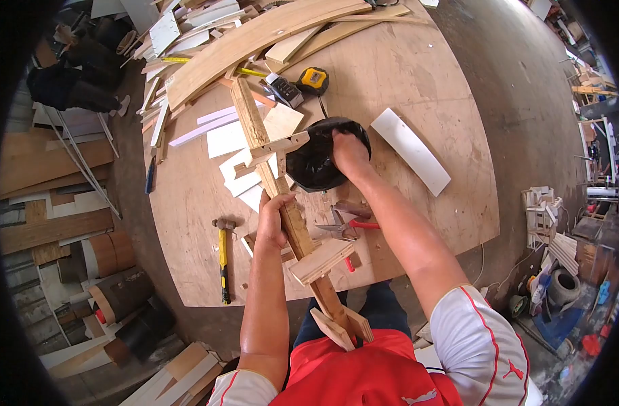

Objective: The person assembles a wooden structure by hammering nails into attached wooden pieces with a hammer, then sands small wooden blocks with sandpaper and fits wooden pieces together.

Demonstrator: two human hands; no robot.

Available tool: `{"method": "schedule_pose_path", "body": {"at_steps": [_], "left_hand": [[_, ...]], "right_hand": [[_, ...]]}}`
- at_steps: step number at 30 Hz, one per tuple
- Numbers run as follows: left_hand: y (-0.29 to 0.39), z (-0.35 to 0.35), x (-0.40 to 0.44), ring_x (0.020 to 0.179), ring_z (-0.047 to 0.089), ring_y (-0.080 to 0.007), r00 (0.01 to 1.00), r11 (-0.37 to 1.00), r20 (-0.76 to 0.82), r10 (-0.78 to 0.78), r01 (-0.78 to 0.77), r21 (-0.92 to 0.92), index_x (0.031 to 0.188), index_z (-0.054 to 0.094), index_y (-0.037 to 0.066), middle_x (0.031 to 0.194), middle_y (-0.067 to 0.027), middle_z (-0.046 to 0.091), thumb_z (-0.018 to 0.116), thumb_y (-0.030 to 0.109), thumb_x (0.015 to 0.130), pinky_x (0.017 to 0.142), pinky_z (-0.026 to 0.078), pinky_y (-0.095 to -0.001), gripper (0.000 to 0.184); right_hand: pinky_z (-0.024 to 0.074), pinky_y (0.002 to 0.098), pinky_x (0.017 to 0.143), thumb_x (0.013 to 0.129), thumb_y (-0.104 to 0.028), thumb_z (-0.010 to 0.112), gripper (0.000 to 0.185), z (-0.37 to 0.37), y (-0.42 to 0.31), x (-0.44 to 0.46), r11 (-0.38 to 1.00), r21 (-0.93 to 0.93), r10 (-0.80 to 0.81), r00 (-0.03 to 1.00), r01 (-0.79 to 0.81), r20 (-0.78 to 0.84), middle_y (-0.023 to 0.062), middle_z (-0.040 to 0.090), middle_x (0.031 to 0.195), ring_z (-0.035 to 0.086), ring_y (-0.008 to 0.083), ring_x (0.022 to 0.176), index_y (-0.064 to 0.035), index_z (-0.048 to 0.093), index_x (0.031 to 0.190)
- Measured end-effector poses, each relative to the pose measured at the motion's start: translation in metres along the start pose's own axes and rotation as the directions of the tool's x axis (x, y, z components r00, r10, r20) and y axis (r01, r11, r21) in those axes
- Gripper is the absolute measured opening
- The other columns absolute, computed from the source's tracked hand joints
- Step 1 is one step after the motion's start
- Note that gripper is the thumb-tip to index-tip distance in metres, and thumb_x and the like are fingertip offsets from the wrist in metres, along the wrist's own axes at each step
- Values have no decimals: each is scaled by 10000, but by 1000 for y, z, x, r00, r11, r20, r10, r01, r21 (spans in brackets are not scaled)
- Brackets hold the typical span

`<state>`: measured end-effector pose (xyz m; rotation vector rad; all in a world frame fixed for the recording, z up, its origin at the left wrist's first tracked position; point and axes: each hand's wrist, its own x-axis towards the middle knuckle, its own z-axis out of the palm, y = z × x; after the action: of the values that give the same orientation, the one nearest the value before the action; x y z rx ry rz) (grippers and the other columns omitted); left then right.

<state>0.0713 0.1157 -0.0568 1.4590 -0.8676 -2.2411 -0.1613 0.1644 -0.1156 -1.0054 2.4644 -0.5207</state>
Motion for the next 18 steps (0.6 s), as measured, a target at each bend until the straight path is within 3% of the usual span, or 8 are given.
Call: {"method": "schedule_pose_path", "body": {"at_steps": [3, 6, 12, 15, 18], "left_hand": [[1, -2, 1, 703, 658, -263, 1000, 1000, 12, -4, 4, -3, 1251, 464, 86, 864, -104, 599, 650, 60, 855, 568, 570, -430, 438], [0, -1, 1, 695, 658, -263, 1000, 1000, 21, -13, 13, -10, 1246, 464, 88, 852, -106, 603, 650, 60, 855, 561, 569, -429, 434], [-4, -2, 4, 674, 656, -267, 1000, 1000, 31, -4, 5, -22, 1245, 463, 88, 839, -110, 604, 649, 64, 856, 548, 566, -433, 432], [0, 0, 0, 665, 655, -268, 1000, 1000, 27, -12, 12, -14, 1242, 463, 90, 833, -110, 603, 650, 66, 857, 545, 564, -435, 429], [2, 1, 0, 666, 655, -270, 1000, 1000, 22, -16, 16, -13, 1239, 464, 90, 838, -111, 603, 654, 70, 857, 544, 565, -439, 427]], "right_hand": [[583, 497, 861, 858, -73, 598, 189, 1, 0, -4, 975, -13, -223, 970, 223, -95, 238, 727, 1045, 717, 393, 1016, -16, 738, 972], [586, 491, 852, 837, -73, 623, 163, 14, 5, 1, 955, -106, -279, 960, 277, 0, 219, 730, 1046, 719, 391, 997, -15, 743, 931], [581, 486, 866, 813, -73, 633, 165, 14, 0, 0, 969, -116, -218, 976, 219, 15, 211, 732, 1042, 715, 397, 999, -9, 744, 917], [563, 495, 873, 814, -67, 644, 179, 14, 8, -4, 967, -5, -253, 962, 253, -100, 228, 720, 1070, 692, 429, 1022, -35, 741, 961], [552, 501, 864, 840, -68, 654, 137, 8, 5, -8, 979, 196, -45, 996, 58, -73, 238, 724, 1013, 695, 433, 996, -28, 746, 933]]}}
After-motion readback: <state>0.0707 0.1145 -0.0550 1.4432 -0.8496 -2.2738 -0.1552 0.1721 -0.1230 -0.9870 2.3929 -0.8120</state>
